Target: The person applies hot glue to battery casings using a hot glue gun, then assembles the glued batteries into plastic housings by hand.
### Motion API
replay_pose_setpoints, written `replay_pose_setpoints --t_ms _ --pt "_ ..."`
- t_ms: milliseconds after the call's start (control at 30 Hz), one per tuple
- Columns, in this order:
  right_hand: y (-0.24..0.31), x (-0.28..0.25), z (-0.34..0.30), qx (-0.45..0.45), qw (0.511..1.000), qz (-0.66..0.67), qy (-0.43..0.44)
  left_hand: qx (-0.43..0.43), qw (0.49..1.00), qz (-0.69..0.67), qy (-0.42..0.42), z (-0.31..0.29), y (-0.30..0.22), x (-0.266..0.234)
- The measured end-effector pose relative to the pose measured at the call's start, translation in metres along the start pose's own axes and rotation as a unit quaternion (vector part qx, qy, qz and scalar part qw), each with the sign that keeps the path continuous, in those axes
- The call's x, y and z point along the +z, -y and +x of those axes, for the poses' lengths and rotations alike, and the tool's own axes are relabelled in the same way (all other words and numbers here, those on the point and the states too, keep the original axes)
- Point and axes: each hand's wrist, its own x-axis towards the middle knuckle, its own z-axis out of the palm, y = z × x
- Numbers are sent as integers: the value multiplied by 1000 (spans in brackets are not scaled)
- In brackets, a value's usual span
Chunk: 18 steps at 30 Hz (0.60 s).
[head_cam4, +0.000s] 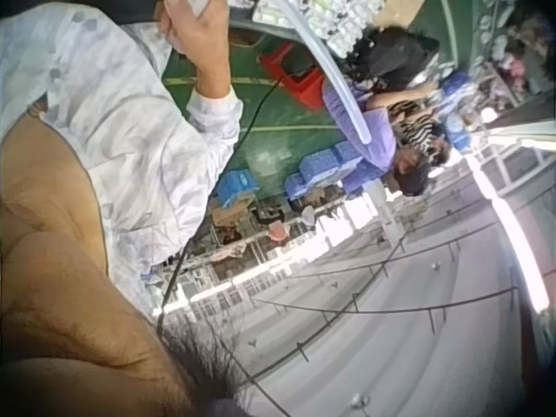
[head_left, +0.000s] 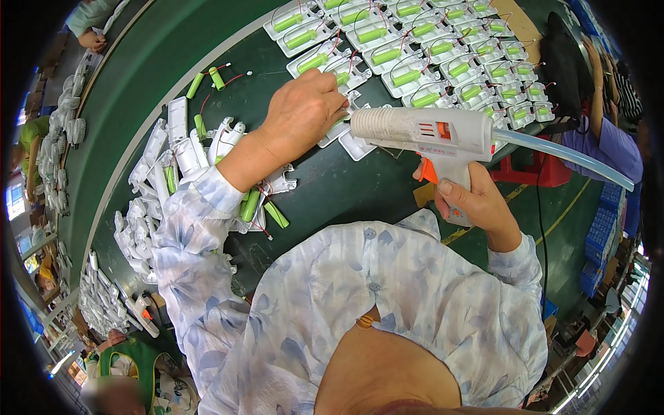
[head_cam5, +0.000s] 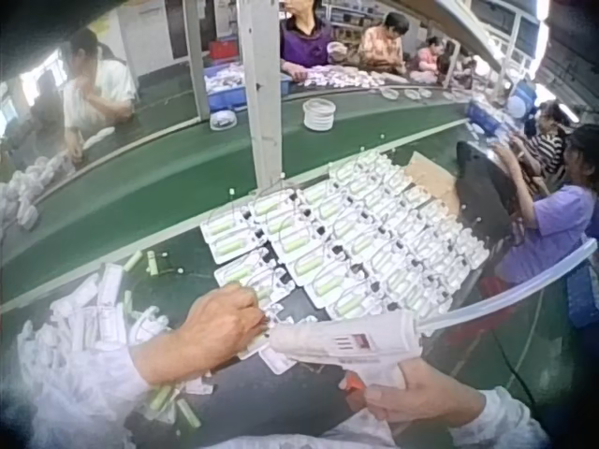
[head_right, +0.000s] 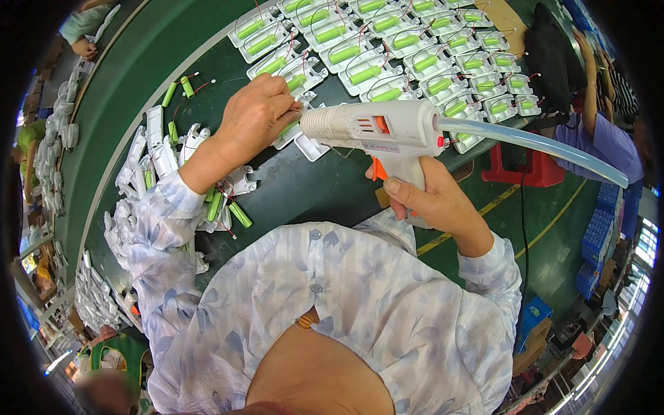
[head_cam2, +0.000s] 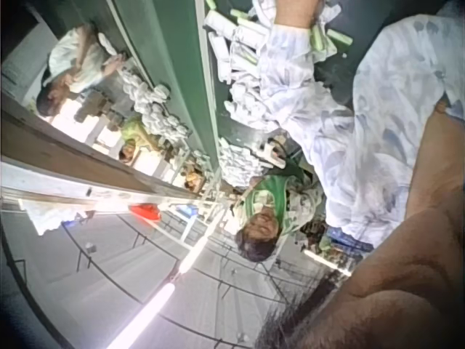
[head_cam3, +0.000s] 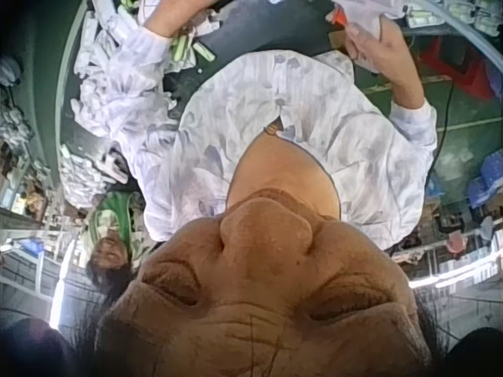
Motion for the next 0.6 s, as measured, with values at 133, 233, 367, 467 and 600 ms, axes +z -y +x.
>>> replay_pose_setpoints --t_ms 133,233,367,467,600 --pt "-7 -4 2 10 1000 4 -10 -84 994 -48 42 -5 3 -37" --pt "-9 -3 8 -2 1000 11 -1 -143 985 -53 84 -19 9 -62" --pt "-7 3 14 -8 1000 15 -13 -124 976 -69 163 -39 2 -63" --pt "-6 3 12 -8 999 26 -21 -84 985 7 153 -48 1 -56" --pt "-13 -5 4 15 1000 -18 1 -64 984 60 154 -51 8 -53"
